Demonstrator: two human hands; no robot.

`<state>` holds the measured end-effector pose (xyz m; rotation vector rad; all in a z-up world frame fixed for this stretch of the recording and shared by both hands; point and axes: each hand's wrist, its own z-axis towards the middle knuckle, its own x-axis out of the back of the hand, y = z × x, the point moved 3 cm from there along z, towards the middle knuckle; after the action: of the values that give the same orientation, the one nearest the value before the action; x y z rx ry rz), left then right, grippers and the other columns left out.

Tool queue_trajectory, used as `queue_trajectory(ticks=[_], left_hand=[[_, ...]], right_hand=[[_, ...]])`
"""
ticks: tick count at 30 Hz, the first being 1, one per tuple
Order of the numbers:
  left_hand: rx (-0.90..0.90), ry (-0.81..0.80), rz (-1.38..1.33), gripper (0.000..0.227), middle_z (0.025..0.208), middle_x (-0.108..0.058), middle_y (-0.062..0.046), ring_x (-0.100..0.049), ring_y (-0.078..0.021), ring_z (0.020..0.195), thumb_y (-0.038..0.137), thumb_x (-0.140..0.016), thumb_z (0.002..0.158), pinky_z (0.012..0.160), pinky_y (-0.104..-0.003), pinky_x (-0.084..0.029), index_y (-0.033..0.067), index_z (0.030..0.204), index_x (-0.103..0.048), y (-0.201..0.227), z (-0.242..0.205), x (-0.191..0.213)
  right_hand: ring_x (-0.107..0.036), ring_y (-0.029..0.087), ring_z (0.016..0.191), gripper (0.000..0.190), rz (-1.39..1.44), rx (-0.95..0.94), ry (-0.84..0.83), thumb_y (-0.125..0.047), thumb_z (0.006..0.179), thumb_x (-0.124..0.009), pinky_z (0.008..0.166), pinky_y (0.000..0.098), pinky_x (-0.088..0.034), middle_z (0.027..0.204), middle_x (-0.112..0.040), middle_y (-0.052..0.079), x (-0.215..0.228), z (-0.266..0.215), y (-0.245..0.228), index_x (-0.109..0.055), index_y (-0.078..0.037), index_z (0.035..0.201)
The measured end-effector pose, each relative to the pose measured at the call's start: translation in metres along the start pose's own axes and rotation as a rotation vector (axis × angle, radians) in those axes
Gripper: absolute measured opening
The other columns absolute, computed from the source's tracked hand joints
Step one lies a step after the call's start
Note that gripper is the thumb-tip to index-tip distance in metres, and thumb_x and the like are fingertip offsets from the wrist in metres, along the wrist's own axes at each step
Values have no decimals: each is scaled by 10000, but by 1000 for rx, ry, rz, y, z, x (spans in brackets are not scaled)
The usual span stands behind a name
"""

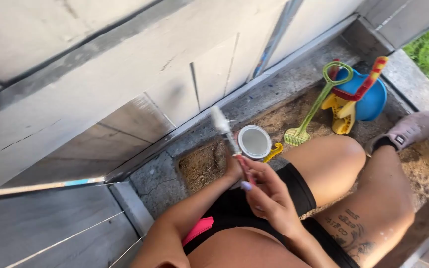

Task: Painting the interior wooden slats of a small structure using a paintbrush and white paint.

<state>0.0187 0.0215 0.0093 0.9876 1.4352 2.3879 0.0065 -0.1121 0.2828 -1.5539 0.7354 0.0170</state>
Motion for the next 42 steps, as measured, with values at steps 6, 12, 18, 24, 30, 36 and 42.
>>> queue_trajectory(ticks=[6, 12, 18, 24, 30, 36, 42], left_hand=[[57, -96, -14, 1248, 1418, -496, -200, -502, -380, 1335, 350, -990, 575, 1173, -574, -399, -18, 1531, -277, 2, 3, 9], [97, -67, 47, 1322, 1495, -429, -212, -416, -392, 1419, 347, -1010, 573, 1228, -595, -317, -7, 1564, -210, -6, -2, 11], [73, -28, 16, 1317, 1489, -429, -210, -441, -394, 1400, 311, -1013, 564, 1214, -602, -355, 11, 1566, -213, 8, 4, 21], [-129, 33, 16, 1378, 1516, -451, -184, -434, -386, 1435, 267, -1051, 488, 1281, -608, -305, 37, 1571, -229, 43, 22, 32], [-314, 9, 79, 1336, 1540, -407, -180, -394, -394, 1476, 290, -1057, 549, 1320, -659, -218, 43, 1566, -226, 80, 35, 40], [-316, -47, 104, 1327, 1555, -399, -178, -381, -379, 1493, 318, -1054, 539, 1323, -683, -136, 31, 1550, -245, 90, 20, 35], [-322, -23, -54, 1274, 1524, -412, -251, -407, -459, 1438, 263, -1025, 527, 1232, -699, -218, -18, 1529, -291, 96, 14, 30]], right_hand=[[-542, 121, 546, 467, -220, 168, 309, -73, 1014, -424, 372, 182, -385, 1150, -661, 218, 43, -31, -14, -452, 34, 1467], [-565, 142, 495, 470, -313, 228, 564, -85, 1006, -438, 346, 203, -408, 1102, -702, 279, 68, -44, -21, -378, 20, 1461], [-508, 151, 501, 419, -439, 269, 748, -15, 1001, -455, 387, 220, -386, 1129, -690, 246, 77, -55, -32, -384, 84, 1402], [-660, 186, 768, 365, -958, 305, 741, 103, 960, -553, 577, 255, -503, 1141, -704, 198, 101, -73, -49, -567, 103, 1325], [-667, 158, 679, 293, -1603, 229, 569, -12, 838, -715, 592, 298, -501, 1080, -773, 27, 70, -62, -109, -752, -31, 1128], [-696, 165, 682, 291, -2006, 274, 304, -203, 877, -647, 530, 317, -503, 1051, -742, -65, 69, -32, -103, -725, -134, 1148], [-702, 224, 679, 179, -1981, 125, 288, -312, 922, -607, 543, 359, -552, 955, -719, -58, 79, -9, -86, -713, -213, 1027]])
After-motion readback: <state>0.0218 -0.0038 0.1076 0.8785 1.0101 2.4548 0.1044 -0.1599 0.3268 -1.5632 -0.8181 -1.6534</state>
